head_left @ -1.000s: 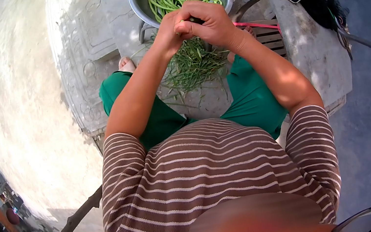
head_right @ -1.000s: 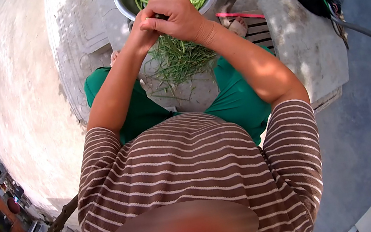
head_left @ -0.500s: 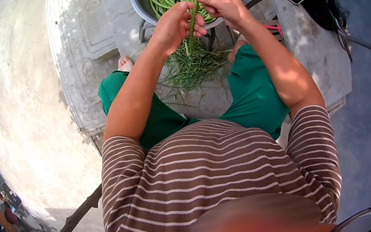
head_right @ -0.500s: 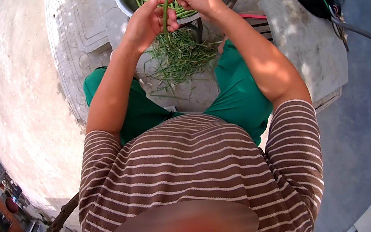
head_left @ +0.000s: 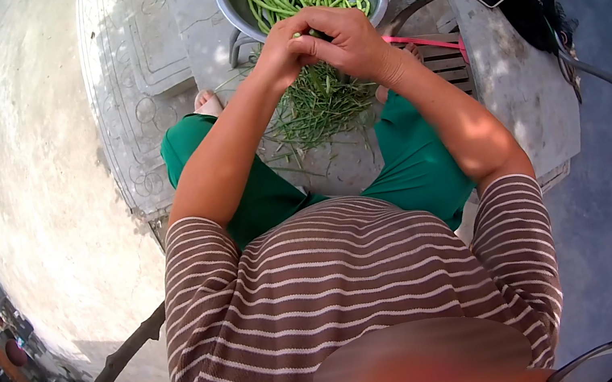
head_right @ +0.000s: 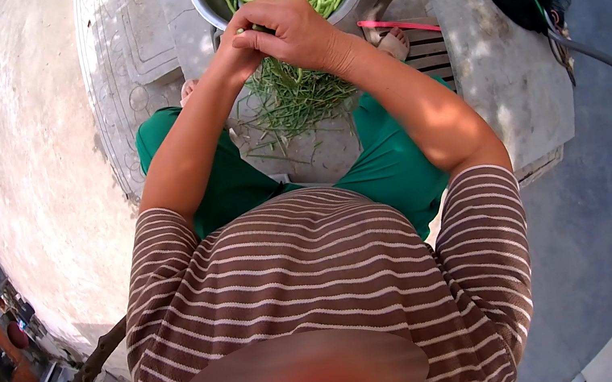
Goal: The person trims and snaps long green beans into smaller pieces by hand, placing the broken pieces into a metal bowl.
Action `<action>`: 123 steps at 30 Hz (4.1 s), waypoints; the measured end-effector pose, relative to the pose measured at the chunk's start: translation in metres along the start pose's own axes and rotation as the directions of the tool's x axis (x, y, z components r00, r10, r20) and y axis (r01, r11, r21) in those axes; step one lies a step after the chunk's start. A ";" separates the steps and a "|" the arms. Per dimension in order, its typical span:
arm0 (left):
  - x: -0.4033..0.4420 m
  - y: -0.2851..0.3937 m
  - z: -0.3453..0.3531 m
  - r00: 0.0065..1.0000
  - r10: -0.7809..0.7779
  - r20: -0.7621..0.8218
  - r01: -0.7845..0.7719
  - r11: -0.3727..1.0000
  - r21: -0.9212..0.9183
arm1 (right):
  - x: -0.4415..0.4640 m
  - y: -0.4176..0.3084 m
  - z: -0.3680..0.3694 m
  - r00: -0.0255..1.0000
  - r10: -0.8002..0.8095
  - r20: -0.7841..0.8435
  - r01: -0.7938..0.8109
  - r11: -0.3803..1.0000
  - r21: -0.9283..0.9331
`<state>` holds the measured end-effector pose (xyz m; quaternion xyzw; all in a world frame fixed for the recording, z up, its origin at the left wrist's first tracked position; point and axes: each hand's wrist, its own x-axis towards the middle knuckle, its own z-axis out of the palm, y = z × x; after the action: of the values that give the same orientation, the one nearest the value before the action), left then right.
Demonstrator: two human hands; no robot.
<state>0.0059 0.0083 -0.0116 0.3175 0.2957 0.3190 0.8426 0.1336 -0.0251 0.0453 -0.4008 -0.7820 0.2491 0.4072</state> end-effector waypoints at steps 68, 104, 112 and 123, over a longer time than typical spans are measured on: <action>0.009 -0.001 -0.028 0.971 -0.149 0.185 0.136 0.987 0.082 | -0.005 0.043 -0.019 0.902 0.432 0.027 -0.427 0.878 0.219; -0.002 0.009 -0.010 0.981 0.047 0.190 -0.076 0.987 0.144 | -0.002 0.038 -0.030 0.716 0.673 0.188 -0.598 0.451 0.663; -0.010 0.013 -0.007 0.977 0.176 0.120 -0.213 0.835 0.507 | -0.003 0.032 -0.032 0.703 0.625 0.339 -0.677 0.442 0.589; -0.009 0.016 -0.013 0.947 0.108 0.301 -0.180 0.958 0.223 | -0.005 0.039 -0.036 0.695 0.586 0.416 -0.568 0.094 0.818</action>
<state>-0.0146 0.0160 -0.0054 0.4838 0.1841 0.2915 0.8044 0.1816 -0.0052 0.0349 -0.3801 -0.2818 0.7688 0.4303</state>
